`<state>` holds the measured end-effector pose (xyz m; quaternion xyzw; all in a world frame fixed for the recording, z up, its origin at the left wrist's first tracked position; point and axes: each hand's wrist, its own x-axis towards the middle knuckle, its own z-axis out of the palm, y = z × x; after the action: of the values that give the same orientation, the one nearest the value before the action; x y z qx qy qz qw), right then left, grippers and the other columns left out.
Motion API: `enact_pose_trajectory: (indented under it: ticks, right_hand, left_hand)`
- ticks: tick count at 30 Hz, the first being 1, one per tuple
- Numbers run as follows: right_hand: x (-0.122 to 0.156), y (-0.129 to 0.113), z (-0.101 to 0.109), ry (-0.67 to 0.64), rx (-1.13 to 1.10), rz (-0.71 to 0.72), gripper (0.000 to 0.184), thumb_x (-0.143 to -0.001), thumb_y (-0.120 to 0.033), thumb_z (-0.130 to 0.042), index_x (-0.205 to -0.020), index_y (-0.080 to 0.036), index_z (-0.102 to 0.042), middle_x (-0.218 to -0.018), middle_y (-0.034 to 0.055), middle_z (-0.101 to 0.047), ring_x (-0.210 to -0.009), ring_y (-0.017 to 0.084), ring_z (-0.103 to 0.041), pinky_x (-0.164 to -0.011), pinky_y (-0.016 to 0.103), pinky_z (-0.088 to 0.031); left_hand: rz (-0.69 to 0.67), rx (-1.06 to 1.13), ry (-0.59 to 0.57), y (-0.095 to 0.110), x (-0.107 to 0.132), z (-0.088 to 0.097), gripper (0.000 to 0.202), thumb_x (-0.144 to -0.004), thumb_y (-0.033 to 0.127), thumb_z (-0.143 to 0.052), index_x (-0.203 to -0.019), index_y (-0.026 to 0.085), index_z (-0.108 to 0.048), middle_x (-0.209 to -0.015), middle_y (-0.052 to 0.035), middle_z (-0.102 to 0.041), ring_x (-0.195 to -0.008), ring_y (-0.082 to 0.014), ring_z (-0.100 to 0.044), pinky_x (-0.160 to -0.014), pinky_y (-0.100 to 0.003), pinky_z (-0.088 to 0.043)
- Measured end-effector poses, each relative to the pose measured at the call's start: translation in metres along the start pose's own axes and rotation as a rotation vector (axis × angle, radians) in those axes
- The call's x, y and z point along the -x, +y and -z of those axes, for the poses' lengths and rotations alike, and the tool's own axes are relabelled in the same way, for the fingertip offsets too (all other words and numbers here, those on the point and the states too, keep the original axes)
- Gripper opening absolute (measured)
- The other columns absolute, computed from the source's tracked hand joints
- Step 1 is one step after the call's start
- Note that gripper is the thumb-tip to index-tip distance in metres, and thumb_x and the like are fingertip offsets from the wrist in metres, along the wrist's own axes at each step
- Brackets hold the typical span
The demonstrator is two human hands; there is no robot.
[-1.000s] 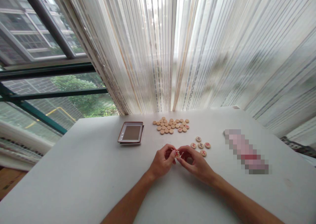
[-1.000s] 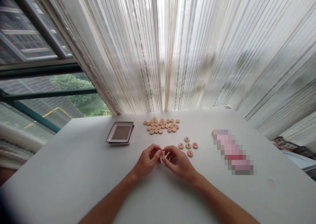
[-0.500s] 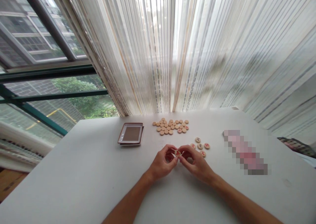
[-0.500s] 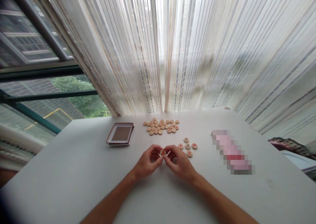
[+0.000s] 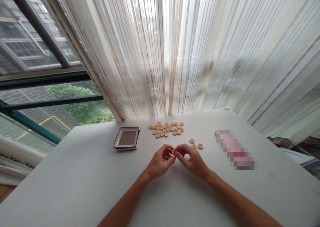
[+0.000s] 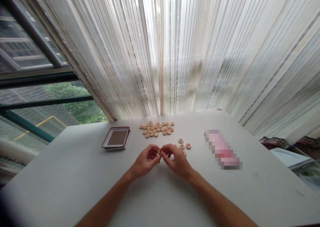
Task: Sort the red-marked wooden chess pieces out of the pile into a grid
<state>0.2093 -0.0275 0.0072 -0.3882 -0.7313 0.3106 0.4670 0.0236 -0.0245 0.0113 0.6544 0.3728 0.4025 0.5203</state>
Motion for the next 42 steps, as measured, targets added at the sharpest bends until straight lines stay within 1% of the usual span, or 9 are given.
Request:
enact_pose_trajectory:
  ticks: [6,9,14,17,19,25,33,39,42]
  right_hand:
    - [-0.007,0.0,0.02,0.1,0.112,0.052,0.011,-0.095,-0.03,-0.057,-0.099,-0.023,-0.065,-0.086,0.0037,-0.068,-0.073,0.019,-0.065,-0.069,0.032,-0.054]
    - [-0.013,0.002,0.033,0.224,0.165,0.057,0.013,-0.095,-0.03,-0.056,-0.099,-0.022,-0.065,-0.089,0.0043,-0.069,-0.076,0.019,-0.065,-0.072,0.032,-0.053]
    - [-0.022,0.018,0.058,0.516,0.186,-0.04,0.019,-0.095,-0.035,-0.054,-0.101,-0.021,-0.064,-0.093,0.0056,-0.07,-0.081,0.02,-0.068,-0.076,0.033,-0.054]
    - [-0.026,0.034,0.07,0.654,0.162,-0.128,0.023,-0.095,-0.04,-0.054,-0.099,-0.02,-0.064,-0.09,0.0055,-0.069,-0.082,0.021,-0.068,-0.076,0.033,-0.054]
    - [-0.028,0.044,0.074,0.709,0.15,-0.18,0.026,-0.094,-0.043,-0.053,-0.098,-0.019,-0.063,-0.087,0.0058,-0.069,-0.082,0.022,-0.069,-0.074,0.033,-0.054]
    - [-0.032,0.065,0.074,0.717,0.14,-0.24,0.034,-0.093,-0.05,-0.052,-0.095,-0.018,-0.063,-0.084,0.007,-0.069,-0.079,0.023,-0.069,-0.07,0.033,-0.054]
    - [-0.032,0.069,0.068,0.666,0.134,-0.27,0.037,-0.09,-0.054,-0.054,-0.092,-0.019,-0.065,-0.082,0.0066,-0.07,-0.078,0.023,-0.069,-0.068,0.032,-0.053]
    - [-0.032,0.071,0.069,0.66,0.127,-0.289,0.04,-0.089,-0.056,-0.053,-0.093,-0.019,-0.065,-0.083,0.007,-0.071,-0.077,0.023,-0.069,-0.068,0.032,-0.053]
    - [-0.033,0.074,0.068,0.654,0.125,-0.296,0.041,-0.089,-0.058,-0.053,-0.092,-0.018,-0.065,-0.082,0.0069,-0.071,-0.077,0.023,-0.069,-0.068,0.032,-0.052]
  left_hand:
    - [-0.01,0.03,-0.043,0.013,-0.03,-0.007,0.033,-0.088,0.044,-0.064,-0.104,0.016,-0.056,-0.087,-0.0055,-0.066,-0.072,-0.0149,-0.065,-0.068,-0.029,-0.054]
    - [-0.057,-0.027,-0.041,0.014,-0.054,-0.012,0.031,-0.087,0.042,-0.066,-0.099,0.015,-0.059,-0.088,-0.0069,-0.068,-0.073,-0.0152,-0.067,-0.068,-0.028,-0.055]
    - [-0.07,-0.312,0.041,-0.003,-0.091,-0.023,0.019,-0.088,0.032,-0.062,-0.096,0.015,-0.062,-0.093,-0.0084,-0.073,-0.082,-0.0159,-0.07,-0.074,-0.026,-0.055]
    - [-0.049,-0.405,0.058,-0.015,-0.104,-0.03,0.014,-0.085,0.029,-0.064,-0.089,0.016,-0.065,-0.088,-0.0065,-0.074,-0.079,-0.0161,-0.07,-0.074,-0.026,-0.054]
    - [-0.034,-0.467,0.067,-0.02,-0.109,-0.034,0.013,-0.083,0.03,-0.065,-0.084,0.016,-0.067,-0.082,-0.0047,-0.074,-0.075,-0.0164,-0.069,-0.071,-0.027,-0.053]
    - [-0.002,-0.632,0.111,-0.019,-0.113,-0.039,0.014,-0.079,0.031,-0.066,-0.081,0.018,-0.07,-0.078,-0.0036,-0.073,-0.071,-0.0182,-0.066,-0.067,-0.028,-0.049]
    - [0.038,-0.697,0.107,-0.024,-0.115,-0.037,0.013,-0.078,0.027,-0.066,-0.086,0.017,-0.071,-0.079,-0.0035,-0.073,-0.071,-0.016,-0.065,-0.066,-0.025,-0.048]
    - [0.03,-0.701,0.112,-0.023,-0.113,-0.037,0.019,-0.084,0.032,-0.062,-0.093,0.018,-0.072,-0.079,-0.0033,-0.073,-0.07,-0.0154,-0.066,-0.068,-0.025,-0.049]
    - [0.019,-0.698,0.098,-0.023,-0.113,-0.036,0.018,-0.083,0.031,-0.063,-0.091,0.019,-0.074,-0.078,-0.0031,-0.074,-0.071,-0.0162,-0.066,-0.067,-0.025,-0.049]
